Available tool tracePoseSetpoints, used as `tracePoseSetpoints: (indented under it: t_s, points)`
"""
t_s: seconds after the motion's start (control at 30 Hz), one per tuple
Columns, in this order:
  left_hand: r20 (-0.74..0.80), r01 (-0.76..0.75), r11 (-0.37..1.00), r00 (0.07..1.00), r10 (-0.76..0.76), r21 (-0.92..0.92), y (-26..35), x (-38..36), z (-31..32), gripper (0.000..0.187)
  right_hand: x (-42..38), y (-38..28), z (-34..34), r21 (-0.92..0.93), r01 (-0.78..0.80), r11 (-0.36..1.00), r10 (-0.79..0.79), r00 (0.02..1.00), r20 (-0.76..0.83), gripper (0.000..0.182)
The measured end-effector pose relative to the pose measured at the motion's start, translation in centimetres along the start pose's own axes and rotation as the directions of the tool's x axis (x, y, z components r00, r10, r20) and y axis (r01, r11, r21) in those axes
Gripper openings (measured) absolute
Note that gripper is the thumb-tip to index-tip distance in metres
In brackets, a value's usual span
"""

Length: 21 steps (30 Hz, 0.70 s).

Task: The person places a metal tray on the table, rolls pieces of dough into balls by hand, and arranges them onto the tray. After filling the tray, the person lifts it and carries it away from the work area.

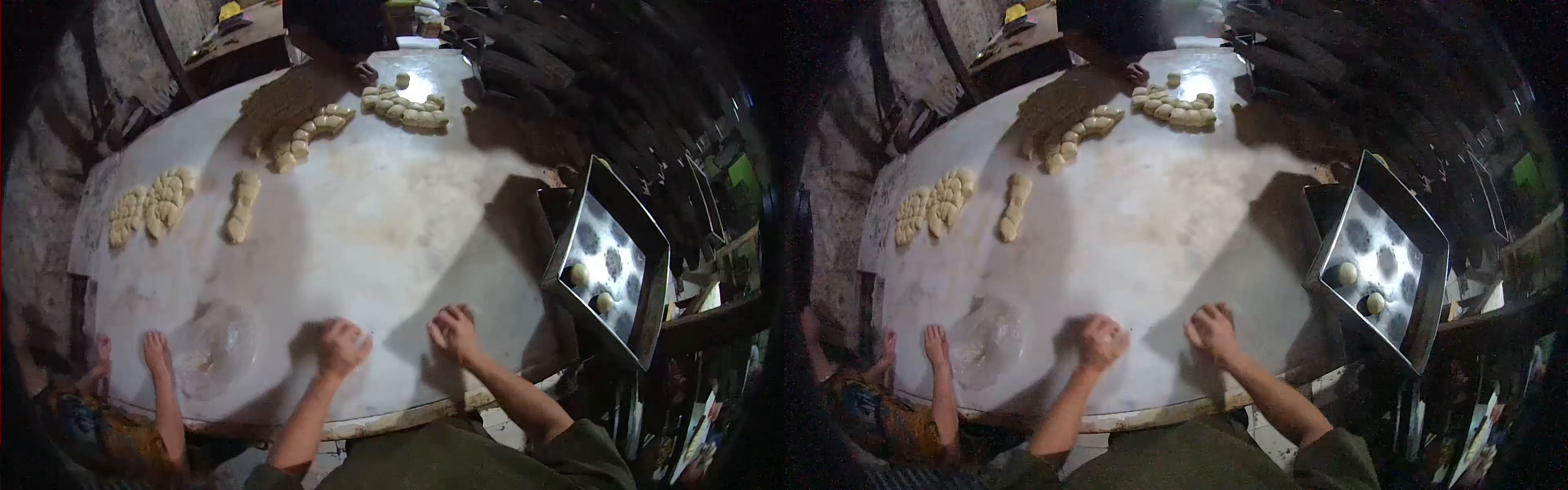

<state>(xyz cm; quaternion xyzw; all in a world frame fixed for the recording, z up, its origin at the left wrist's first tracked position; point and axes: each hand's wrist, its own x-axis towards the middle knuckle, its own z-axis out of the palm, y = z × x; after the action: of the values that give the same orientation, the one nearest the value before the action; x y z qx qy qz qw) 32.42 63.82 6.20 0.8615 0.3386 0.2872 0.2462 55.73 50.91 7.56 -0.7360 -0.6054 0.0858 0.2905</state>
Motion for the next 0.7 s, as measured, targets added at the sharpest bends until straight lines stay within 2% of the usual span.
tracePoseSetpoints:
  t_s: [0.03, 0.1, 0.13, 0.17, 0.2, 0.27, 0.3, 0.33, 0.37, 0.43, 0.47, 0.53, 0.57, 0.6, 0.67, 0.7]
  points:
    - [0.042, -0.064, 0.998, 0.997, 0.063, 0.025, 1.3, -1.1, -0.3, 0.016, -2.0, 0.6, 2.0, 0.022, 0.026, 0.999, -0.027, 0.999, 0.041, 0.018]
    - [0.034, -0.085, 0.996, 0.996, 0.086, -0.028, 0.5, -4.0, -1.4, 0.015, -5.7, 0.4, 0.1, -0.078, 0.215, 0.974, -0.214, 0.977, 0.020, 0.021]
    - [0.033, -0.100, 0.994, 0.994, 0.101, -0.046, -0.2, -5.0, -2.2, 0.015, -7.7, 2.6, -0.2, -0.085, 0.210, 0.974, -0.211, 0.978, 0.002, 0.021]
    - [0.001, -0.057, 0.998, 0.998, 0.057, 0.031, -1.3, -5.3, -3.5, 0.015, -9.6, 6.5, 0.4, 0.077, 0.105, 0.991, -0.107, 0.994, 0.024, 0.019]
    - [-0.043, -0.013, 0.994, 0.999, 0.018, 0.108, -2.1, -4.8, -4.2, 0.015, -8.9, 8.6, 1.7, 0.155, 0.057, 0.986, -0.063, 0.998, 0.032, 0.018]
    - [-0.061, -0.005, 0.996, 0.998, 0.011, 0.094, -1.9, -2.0, -3.5, 0.015, -6.5, 11.6, 4.1, 0.280, -0.101, 0.955, 0.080, 0.993, 0.084, 0.016]
    - [-0.072, 0.023, 0.997, 0.997, -0.017, 0.076, -1.3, -1.0, -2.8, 0.015, -3.8, 7.8, 1.6, 0.191, -0.069, 0.979, 0.070, 0.998, 0.003, 0.014]
    - [-0.014, 0.111, 0.992, 0.994, -0.112, -0.064, 0.1, -0.7, -1.8, 0.016, -0.8, 3.4, -1.4, 0.097, -0.051, 0.994, 0.059, 0.995, -0.078, 0.015]
    - [-0.007, 0.093, 0.994, 0.996, -0.094, -0.064, 0.5, -1.5, -1.6, 0.016, -1.6, 4.0, 1.7, 0.149, -0.059, 0.987, 0.079, 0.989, -0.128, 0.015]
    - [0.029, -0.083, 0.996, 0.996, 0.082, 0.039, 0.7, -3.8, -1.9, 0.017, -5.3, 1.8, 1.1, 0.027, 0.076, 0.997, -0.075, 0.997, -0.026, 0.015]
    - [0.024, -0.141, 0.986, 0.990, 0.139, 0.089, 0.8, -4.8, -2.5, 0.017, -5.9, 2.4, -0.3, 0.019, 0.055, 0.998, -0.054, 0.997, -0.053, 0.015]
    - [-0.050, -0.069, 0.985, 0.996, 0.078, 0.160, -1.1, -5.5, -4.1, 0.017, -8.3, 4.6, -3.1, -0.094, 0.211, 0.973, -0.215, 0.976, -0.032, 0.014]
    - [-0.065, -0.008, 0.982, 0.998, 0.020, 0.188, -2.2, -5.0, -4.4, 0.016, -7.3, 5.9, -3.1, -0.101, 0.180, 0.979, -0.186, 0.981, -0.059, 0.014]
    - [-0.078, 0.007, 0.977, 0.997, 0.009, 0.214, -2.6, -3.9, -4.2, 0.015, -5.5, 8.1, -2.9, -0.070, 0.136, 0.988, -0.136, 0.991, 0.003, 0.014]
    - [-0.028, -0.005, 0.984, 1.000, 0.010, 0.178, -1.7, -3.0, -3.1, 0.015, -5.1, 7.9, -1.5, -0.031, 0.052, 0.998, -0.051, 0.998, 0.047, 0.015]
    - [-0.017, 0.017, 0.990, 1.000, -0.015, 0.141, -0.8, -2.6, -2.1, 0.014, -4.4, 6.2, -0.5, 0.080, -0.134, 0.988, 0.125, 0.986, 0.109, 0.018]
